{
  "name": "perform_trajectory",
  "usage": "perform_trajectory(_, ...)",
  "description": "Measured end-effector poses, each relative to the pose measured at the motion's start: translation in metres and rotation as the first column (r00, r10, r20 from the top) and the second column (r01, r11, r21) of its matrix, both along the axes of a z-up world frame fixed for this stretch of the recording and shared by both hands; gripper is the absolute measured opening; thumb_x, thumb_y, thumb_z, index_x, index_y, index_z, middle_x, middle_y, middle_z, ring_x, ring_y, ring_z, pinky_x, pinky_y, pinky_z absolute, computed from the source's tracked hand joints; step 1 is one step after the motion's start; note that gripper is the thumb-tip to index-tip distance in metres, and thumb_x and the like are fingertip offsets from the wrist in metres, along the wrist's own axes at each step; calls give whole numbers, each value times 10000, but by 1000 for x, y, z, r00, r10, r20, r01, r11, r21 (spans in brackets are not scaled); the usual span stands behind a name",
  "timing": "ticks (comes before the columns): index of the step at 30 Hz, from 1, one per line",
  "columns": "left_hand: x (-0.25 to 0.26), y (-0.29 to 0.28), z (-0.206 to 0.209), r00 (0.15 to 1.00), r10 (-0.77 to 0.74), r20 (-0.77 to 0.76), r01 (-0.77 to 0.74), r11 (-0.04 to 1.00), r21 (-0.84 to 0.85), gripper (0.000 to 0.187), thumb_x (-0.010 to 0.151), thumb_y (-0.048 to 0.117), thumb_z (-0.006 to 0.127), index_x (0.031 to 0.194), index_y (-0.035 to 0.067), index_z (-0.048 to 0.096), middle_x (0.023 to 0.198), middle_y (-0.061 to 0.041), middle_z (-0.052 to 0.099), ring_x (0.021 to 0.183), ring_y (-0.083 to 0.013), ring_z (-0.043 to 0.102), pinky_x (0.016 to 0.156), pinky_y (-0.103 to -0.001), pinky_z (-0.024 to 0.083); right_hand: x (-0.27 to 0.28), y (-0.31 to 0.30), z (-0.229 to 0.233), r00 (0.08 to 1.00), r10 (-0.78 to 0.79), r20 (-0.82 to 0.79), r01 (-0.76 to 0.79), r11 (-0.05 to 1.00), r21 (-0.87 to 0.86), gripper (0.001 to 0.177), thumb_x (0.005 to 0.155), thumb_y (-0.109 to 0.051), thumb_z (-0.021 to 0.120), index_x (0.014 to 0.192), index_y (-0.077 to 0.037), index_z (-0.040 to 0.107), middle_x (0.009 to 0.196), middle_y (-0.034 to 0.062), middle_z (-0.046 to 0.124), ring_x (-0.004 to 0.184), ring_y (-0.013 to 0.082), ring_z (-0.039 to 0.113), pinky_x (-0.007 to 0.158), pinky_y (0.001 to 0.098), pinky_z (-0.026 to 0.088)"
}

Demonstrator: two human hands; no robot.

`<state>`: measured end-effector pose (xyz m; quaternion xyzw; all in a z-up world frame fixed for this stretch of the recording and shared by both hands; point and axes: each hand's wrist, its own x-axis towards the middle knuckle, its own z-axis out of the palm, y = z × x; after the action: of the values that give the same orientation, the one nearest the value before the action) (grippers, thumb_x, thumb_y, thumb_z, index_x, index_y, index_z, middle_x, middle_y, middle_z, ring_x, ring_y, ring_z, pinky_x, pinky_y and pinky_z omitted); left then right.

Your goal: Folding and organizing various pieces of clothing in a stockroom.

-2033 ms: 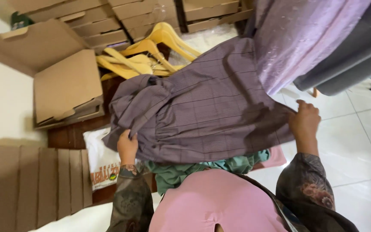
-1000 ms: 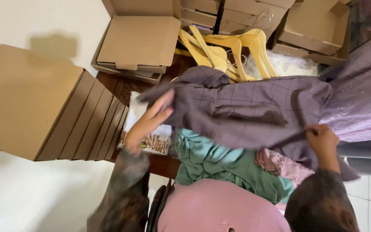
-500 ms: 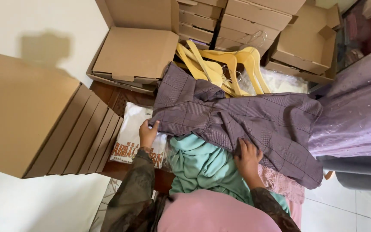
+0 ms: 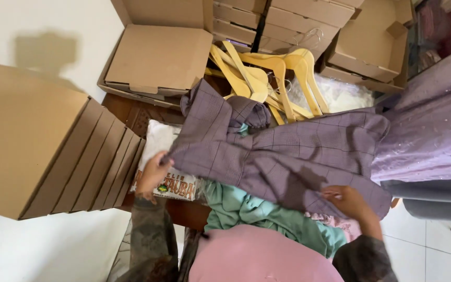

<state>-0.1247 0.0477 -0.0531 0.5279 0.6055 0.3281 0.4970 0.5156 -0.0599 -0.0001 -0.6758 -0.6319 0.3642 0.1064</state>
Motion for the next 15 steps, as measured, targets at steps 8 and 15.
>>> perform_trajectory(8, 15, -22, -35, 986, 111, -127, -96, 988, 121, 356, 905, 300, 786, 1081, 5, 693, 878, -104, 722, 757, -199, 660, 685, -357, 524, -166, 13, 0, 986, 6, 164, -72, 912, 403, 763, 649, -379, 871, 1291, -41, 637, 1329, 184, 567, 1253, 398, 509, 1031, 589, 337)
perform_trajectory(15, 1, -25, 26, 833, 332, -443, -248, 939, 237, 452, 882, 187, 794, 1301, 76, 665, 1163, -172, 679, 1023, -289, 666, 896, -406, 523, -133, 11, -18, 903, -86, 420, -86, 923, 375, 298, 738, -251, 818, 1006, -151, 735, 1200, 43, 627, 1258, 247, 539, 1155, 539, 305)
